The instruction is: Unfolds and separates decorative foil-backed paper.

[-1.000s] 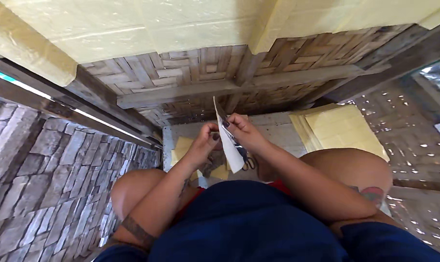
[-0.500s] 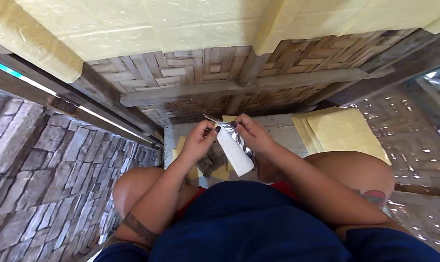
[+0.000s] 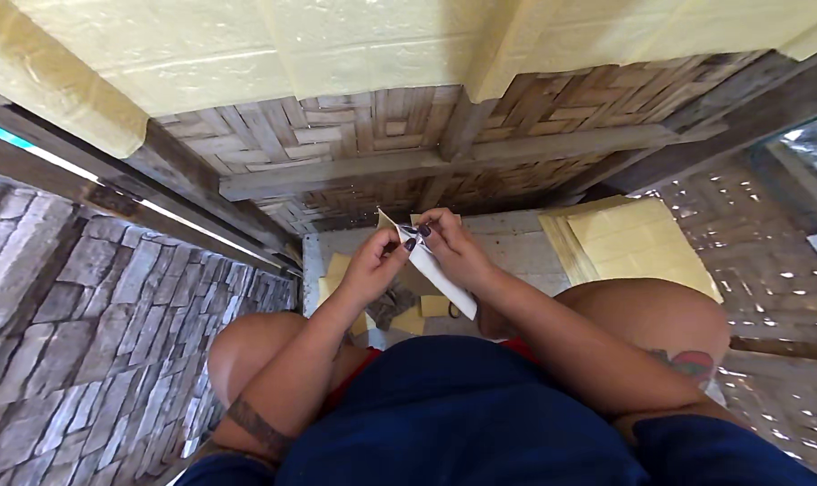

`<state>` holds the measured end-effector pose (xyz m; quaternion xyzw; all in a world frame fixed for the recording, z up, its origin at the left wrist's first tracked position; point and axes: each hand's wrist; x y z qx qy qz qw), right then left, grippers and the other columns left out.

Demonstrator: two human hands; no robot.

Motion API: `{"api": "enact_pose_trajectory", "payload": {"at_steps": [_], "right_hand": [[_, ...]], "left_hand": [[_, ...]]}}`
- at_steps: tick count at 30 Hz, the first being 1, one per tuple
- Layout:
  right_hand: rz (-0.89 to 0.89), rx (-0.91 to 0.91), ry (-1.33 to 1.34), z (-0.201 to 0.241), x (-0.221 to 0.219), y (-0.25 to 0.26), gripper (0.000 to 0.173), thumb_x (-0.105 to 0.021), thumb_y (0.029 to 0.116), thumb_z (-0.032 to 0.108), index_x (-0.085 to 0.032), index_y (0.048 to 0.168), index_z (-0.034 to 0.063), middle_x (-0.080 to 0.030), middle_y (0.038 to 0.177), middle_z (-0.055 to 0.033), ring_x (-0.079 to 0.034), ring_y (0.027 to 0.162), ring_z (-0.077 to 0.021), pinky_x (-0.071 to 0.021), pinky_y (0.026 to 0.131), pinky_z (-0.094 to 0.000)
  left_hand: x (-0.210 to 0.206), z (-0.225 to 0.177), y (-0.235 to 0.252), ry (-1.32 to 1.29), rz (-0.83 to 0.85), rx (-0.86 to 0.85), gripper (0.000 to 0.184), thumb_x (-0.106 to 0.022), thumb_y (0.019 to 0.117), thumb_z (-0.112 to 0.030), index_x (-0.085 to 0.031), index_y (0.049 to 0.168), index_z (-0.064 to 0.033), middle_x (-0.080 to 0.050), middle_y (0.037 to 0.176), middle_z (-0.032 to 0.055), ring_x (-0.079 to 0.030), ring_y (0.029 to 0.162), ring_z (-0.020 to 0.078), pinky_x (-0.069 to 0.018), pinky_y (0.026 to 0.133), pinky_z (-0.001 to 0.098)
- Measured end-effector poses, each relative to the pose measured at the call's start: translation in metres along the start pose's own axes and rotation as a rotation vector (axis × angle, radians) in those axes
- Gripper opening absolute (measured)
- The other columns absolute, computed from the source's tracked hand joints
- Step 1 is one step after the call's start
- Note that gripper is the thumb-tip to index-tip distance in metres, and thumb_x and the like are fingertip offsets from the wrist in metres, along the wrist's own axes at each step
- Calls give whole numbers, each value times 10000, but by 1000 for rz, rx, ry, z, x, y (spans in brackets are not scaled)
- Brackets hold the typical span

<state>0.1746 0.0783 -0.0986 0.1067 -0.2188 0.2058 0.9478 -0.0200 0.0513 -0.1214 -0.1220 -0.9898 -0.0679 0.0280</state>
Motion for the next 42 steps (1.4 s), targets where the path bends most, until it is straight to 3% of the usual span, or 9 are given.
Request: {"api": "enact_pose_trajectory", "payload": {"at_steps": [6,12,16,18,19,22,24,38,42], "right_hand": [[136,84,333,-5,6,2,47,-541,1016,119,-551,1019,73,-571,714,77,-556,625,25,-499,598,-164],[203,103,433,-8,10,4,110,-522,1039,127,-561,936,120,-557,684,103,-533,598,44,-467,566,-134],[176,58,347,-7,8,0,136,-501,1060,183,-563,975,96,-541,682,75,-511,569,31,-448,538,-135],[170,76,315,-9,8,-1,147,-513,1055,190,-566,967,86,-534,666,64,-501,554,23,-439,522,-142],[176,105,294,-10,6,-2,151,-521,1053,190,-566,958,82,-526,663,62,-490,553,21,-432,518,-145],[206,135,166,-7,3,-4,154,-519,1044,165,-573,966,44,-530,683,34,-502,573,0,-448,544,-171],[211,143,120,-6,2,-4,165,-506,1053,166,-575,972,39,-534,687,26,-506,578,-3,-450,548,-172],[8,87,-102,-14,18,-7,205,-432,1064,176,-547,1040,7,-527,699,-32,-520,532,-88,-493,494,-279],[-34,3,-181,-8,14,-5,197,-419,1076,139,-540,1081,-16,-552,775,-83,-555,623,-148,-517,591,-338]], "left_hand": [[2,-2,-3,-51,127,30,226,-619,994,-179,-601,1164,-30,-675,1054,31,-669,943,92,-587,834,307],[6,-2,-4,-108,191,25,367,-748,892,-212,-582,1174,-47,-664,1084,2,-671,947,66,-597,792,282],[13,-6,-4,-55,260,80,764,-810,709,-619,-542,1219,-116,-635,1128,-48,-658,916,31,-578,715,237],[13,-5,-4,-66,209,60,731,-711,752,-740,-574,1162,-150,-661,1059,-68,-654,858,28,-566,688,233],[12,-4,-3,-69,163,49,655,-688,796,-729,-593,1107,-161,-667,989,-71,-645,809,25,-558,666,229],[10,-12,-3,40,50,86,260,-725,902,-288,-599,1020,-95,-650,888,-3,-632,743,78,-552,646,268],[9,-14,-3,100,20,103,179,-722,919,-188,-597,998,-87,-650,875,12,-629,728,89,-546,643,269],[14,-9,-4,132,-1,37,92,-592,1007,-153,-640,1016,-76,-657,918,27,-651,766,107,-586,685,298],[12,-4,-1,96,-20,9,109,-573,1008,-149,-625,1041,-59,-657,932,42,-661,781,117,-596,710,314]]}}
Point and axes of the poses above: each hand's wrist, its own y-axis towards the middle knuckle, its own x-axis out of the back of the hand, z = x × y
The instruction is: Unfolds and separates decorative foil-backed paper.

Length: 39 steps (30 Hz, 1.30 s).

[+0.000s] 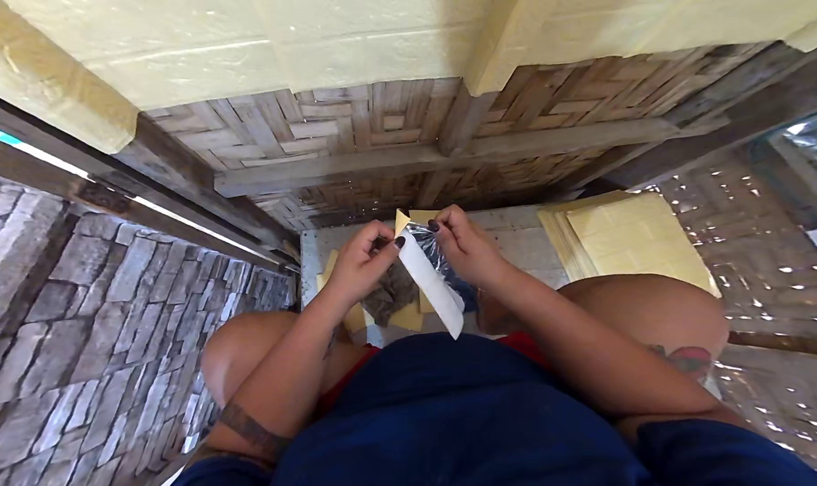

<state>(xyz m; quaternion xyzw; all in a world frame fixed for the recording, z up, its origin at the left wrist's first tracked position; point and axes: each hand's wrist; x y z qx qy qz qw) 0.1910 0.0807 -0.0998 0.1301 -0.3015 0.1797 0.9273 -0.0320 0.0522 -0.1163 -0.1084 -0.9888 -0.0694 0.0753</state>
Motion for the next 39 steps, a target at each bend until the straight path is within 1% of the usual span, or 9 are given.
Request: {"api": "enact_pose_trajectory", "payload": {"at_steps": [7,10,13,15,24,28,31,35,39], "right_hand": [[-58,-7,132,6,-13,6,219,-422,1075,97,-519,1233,-19,-661,973,-110,-657,852,-129,-562,798,-322],[-64,87,238,-1,-13,7,239,-410,1091,164,-536,1195,-11,-610,870,-35,-595,762,-42,-532,719,-240],[32,147,332,-7,-8,9,234,-546,1024,180,-553,1183,9,-510,678,60,-499,586,17,-464,571,-169],[72,134,340,-8,-6,11,225,-631,982,155,-579,1144,7,-477,637,46,-463,535,-10,-431,519,-180],[65,216,258,-11,-3,20,198,-557,1046,209,-655,1045,37,-648,782,16,-593,669,-1,-520,631,-193],[45,241,138,-10,-1,19,219,-531,1048,207,-677,1016,47,-671,828,-4,-625,714,-36,-545,660,-246],[34,274,68,-9,-1,16,212,-539,1039,201,-684,1018,47,-679,825,-19,-636,707,-62,-553,649,-270],[12,286,-84,2,-4,10,222,-547,1019,219,-696,1028,54,-674,771,-46,-637,641,-142,-550,584,-361],[16,313,-174,8,-8,7,225,-550,997,211,-708,1028,54,-661,740,-54,-622,595,-172,-534,541,-388]], "left_hand": [[-8,2,2,-91,19,-4,108,-568,1007,-145,-599,1052,-52,-650,956,48,-666,825,124,-601,751,332],[-9,3,3,-136,27,-17,101,-566,1010,-149,-598,1045,-60,-651,953,45,-666,818,128,-603,751,337],[-8,3,2,-165,44,-1,91,-569,1003,-142,-595,1044,-66,-655,968,42,-667,825,126,-603,746,332],[-8,4,2,-174,51,7,76,-576,998,-137,-591,1033,-71,-653,960,39,-665,818,125,-601,741,330],[-6,1,2,-159,92,40,144,-682,936,-143,-607,1044,-85,-667,964,13,-667,851,104,-595,745,300],[0,-1,2,-153,115,57,432,-834,784,-363,-597,1075,-150,-660,1060,-29,-684,894,82,-610,719,283],[1,2,2,-158,85,52,677,-725,750,-741,-601,1087,-167,-671,1041,-42,-679,880,92,-604,723,307],[-5,-5,0,-40,-50,95,317,-712,894,-380,-555,963,-114,-614,836,-9,-639,730,92,-585,682,310],[-5,-11,0,166,-103,118,285,-736,904,-277,-521,886,-90,-572,729,23,-571,621,107,-496,572,288]]}}
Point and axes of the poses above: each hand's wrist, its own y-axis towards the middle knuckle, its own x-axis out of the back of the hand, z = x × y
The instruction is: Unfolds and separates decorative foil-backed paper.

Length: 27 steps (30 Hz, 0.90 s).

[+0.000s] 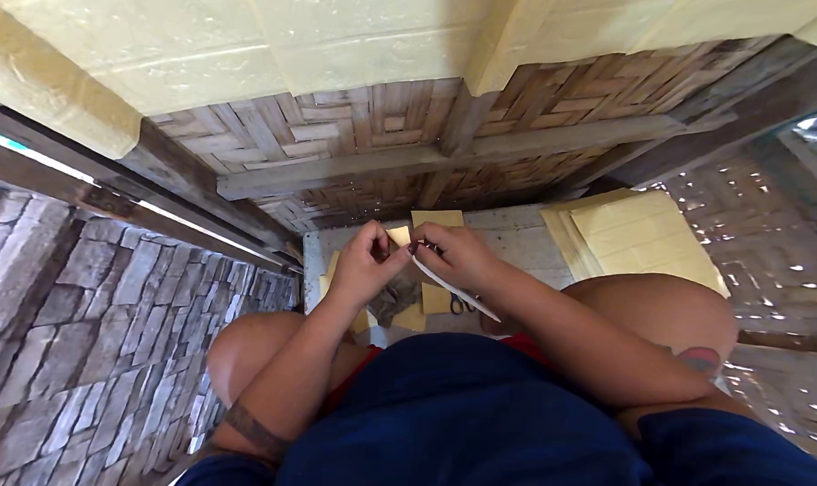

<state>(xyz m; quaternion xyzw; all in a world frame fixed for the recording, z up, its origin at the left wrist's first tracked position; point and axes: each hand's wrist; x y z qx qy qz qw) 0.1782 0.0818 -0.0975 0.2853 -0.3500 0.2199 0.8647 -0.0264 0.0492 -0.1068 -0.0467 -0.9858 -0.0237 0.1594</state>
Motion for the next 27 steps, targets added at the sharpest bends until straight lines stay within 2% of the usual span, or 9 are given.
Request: {"api": "enact_pose_trajectory", "payload": {"at_steps": [6,8,10,13,17,23,27], "right_hand": [[-28,-9,-57,0,-2,-2,225,-561,1007,227,-711,1030,61,-673,746,-51,-635,599,-179,-542,535,-398],[-24,20,-100,4,-1,-2,216,-563,998,209,-710,1024,54,-679,764,-64,-658,627,-199,-557,551,-414],[-22,67,-167,7,-3,-3,197,-564,968,177,-713,1009,55,-686,778,-75,-684,672,-224,-573,577,-429],[-20,111,-257,8,-8,-3,187,-586,948,179,-715,999,55,-711,800,-86,-718,719,-251,-588,599,-437],[11,92,-303,4,-11,-4,193,-581,969,188,-724,993,61,-716,820,-96,-725,750,-264,-592,621,-447],[4,81,-343,-2,-14,-7,219,-565,1001,215,-733,1003,75,-714,825,-97,-721,756,-271,-591,623,-443],[-13,28,-325,-10,-12,-7,236,-541,1025,220,-731,1047,82,-732,883,-118,-732,796,-298,-595,652,-476]], "left_hand": [[3,-4,-5,111,-30,-13,215,-694,896,-276,-561,932,-112,-602,757,4,-594,643,100,-517,586,302],[3,-4,-6,128,-31,-14,276,-728,891,-330,-567,931,-110,-595,774,7,-590,659,102,-519,596,303],[3,-7,-5,192,-33,31,354,-776,869,-384,-560,905,-105,-583,782,23,-570,663,133,-502,602,346],[3,-12,-5,295,-12,110,371,-775,877,-412,-560,908,-112,-596,795,39,-590,680,170,-512,617,405],[5,-15,-4,346,45,175,292,-739,906,-372,-597,951,-121,-637,826,39,-630,695,180,-537,635,435],[5,-10,-2,401,56,181,213,-699,914,-318,-618,941,-124,-652,848,42,-648,729,198,-541,652,461],[4,-5,0,377,80,170,169,-606,960,-286,-621,968,-118,-658,854,45,-653,733,190,-549,665,457]]}}
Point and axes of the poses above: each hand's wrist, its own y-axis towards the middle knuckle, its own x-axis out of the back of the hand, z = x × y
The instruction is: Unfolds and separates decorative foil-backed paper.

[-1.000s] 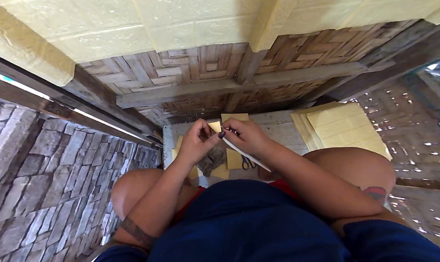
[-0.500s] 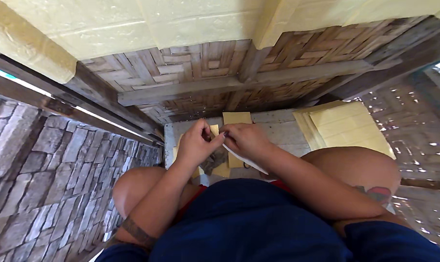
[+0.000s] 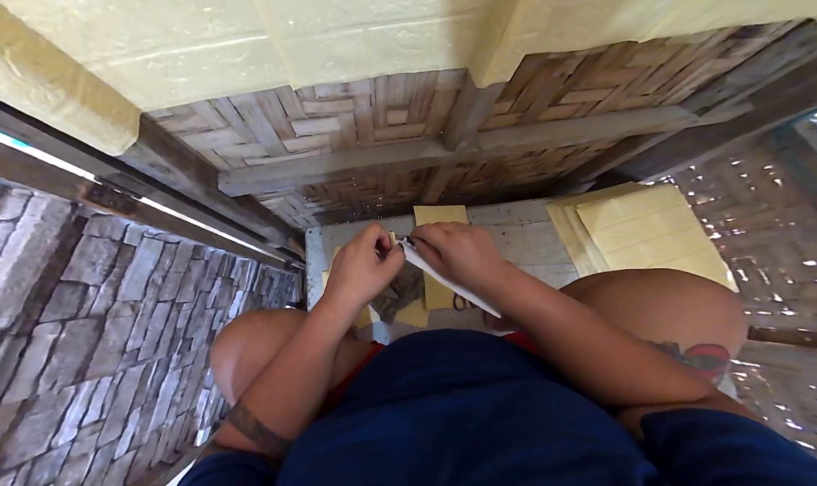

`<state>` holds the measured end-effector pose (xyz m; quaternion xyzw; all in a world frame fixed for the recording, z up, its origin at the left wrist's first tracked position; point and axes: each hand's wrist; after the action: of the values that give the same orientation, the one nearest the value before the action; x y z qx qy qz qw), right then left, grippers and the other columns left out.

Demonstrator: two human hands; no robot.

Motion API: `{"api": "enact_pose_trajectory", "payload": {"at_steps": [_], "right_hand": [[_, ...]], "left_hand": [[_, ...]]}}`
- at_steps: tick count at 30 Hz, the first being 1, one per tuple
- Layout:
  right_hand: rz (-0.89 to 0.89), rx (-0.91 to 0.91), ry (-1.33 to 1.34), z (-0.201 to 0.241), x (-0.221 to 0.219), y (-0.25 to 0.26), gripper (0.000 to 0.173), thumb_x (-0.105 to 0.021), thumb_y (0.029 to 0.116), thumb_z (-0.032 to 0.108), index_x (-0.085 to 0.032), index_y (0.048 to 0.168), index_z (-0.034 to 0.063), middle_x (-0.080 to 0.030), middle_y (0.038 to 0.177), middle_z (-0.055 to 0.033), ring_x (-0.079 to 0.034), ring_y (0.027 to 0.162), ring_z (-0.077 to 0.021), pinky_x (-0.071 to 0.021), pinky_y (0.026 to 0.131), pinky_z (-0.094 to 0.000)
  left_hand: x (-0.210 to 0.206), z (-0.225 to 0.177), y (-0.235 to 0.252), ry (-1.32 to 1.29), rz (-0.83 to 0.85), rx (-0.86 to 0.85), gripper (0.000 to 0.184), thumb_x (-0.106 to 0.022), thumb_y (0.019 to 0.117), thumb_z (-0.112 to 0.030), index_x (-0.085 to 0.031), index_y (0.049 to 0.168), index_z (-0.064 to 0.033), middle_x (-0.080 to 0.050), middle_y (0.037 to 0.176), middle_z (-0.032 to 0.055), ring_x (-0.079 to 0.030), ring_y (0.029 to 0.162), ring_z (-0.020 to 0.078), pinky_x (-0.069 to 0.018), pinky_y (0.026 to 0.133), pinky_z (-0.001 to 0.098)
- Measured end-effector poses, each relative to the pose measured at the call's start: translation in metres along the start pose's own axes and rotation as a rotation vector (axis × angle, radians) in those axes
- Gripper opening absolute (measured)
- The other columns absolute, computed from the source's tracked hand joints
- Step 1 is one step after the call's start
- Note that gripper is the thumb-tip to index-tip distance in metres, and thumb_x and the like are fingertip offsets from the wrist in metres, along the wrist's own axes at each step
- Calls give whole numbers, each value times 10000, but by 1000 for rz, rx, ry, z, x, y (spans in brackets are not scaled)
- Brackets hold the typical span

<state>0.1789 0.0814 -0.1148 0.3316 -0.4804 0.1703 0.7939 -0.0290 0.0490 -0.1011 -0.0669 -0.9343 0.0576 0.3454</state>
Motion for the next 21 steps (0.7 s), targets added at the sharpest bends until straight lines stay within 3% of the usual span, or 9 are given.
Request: {"api": "enact_pose_trajectory", "payload": {"at_steps": [5,8,10,14,17,21], "right_hand": [[1,-112,114,-3,5,1,257,-521,1038,209,-741,1092,87,-745,954,-113,-737,825,-286,-597,685,-506],[16,-234,210,-9,9,1,282,-490,1056,237,-719,1098,78,-716,872,-113,-702,751,-280,-564,654,-528],[24,-341,321,-12,12,1,283,-480,1063,239,-699,1106,66,-669,791,-95,-641,675,-232,-532,630,-479],[27,-546,737,-14,12,0,238,-464,1084,219,-648,1087,68,-557,756,15,-515,637,-43,-459,603,-236],[46,-783,1032,1,17,-6,248,-445,1097,352,-621,1077,179,-556,733,27,-522,588,-42,-448,534,-211],[61,-965,1299,9,17,0,268,-412,1101,395,-589,1187,213,-672,850,44,-633,650,-16,-540,579,-196]], "left_hand": [[-3,5,4,-85,37,-30,209,-518,1005,-264,-639,996,-93,-688,865,64,-685,785,205,-562,722,481],[-5,8,7,-94,17,-66,225,-498,1014,-270,-639,987,-97,-677,873,59,-680,796,200,-563,721,475],[-6,10,9,-167,17,-83,226,-493,1026,-256,-633,995,-81,-683,884,73,-685,804,204,-568,738,468],[-5,6,8,-633,107,-47,176,-449,1060,-163,-579,1040,-47,-691,937,86,-704,828,172,-606,798,379],[-3,4,7,-906,171,35,181,-401,1061,-174,-565,1053,-97,-700,990,74,-699,876,173,-593,834,382],[-4,3,9,-1140,174,76,215,-363,1075,-174,-571,1042,-132,-688,1011,58,-692,925,187,-590,851,406]]}}
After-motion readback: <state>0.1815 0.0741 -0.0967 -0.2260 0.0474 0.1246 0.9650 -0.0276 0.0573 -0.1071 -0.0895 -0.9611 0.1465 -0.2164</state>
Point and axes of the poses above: each hand's wrist, its own y-axis towards the middle knuckle, its own x-axis out of the back of the hand, z = x × y
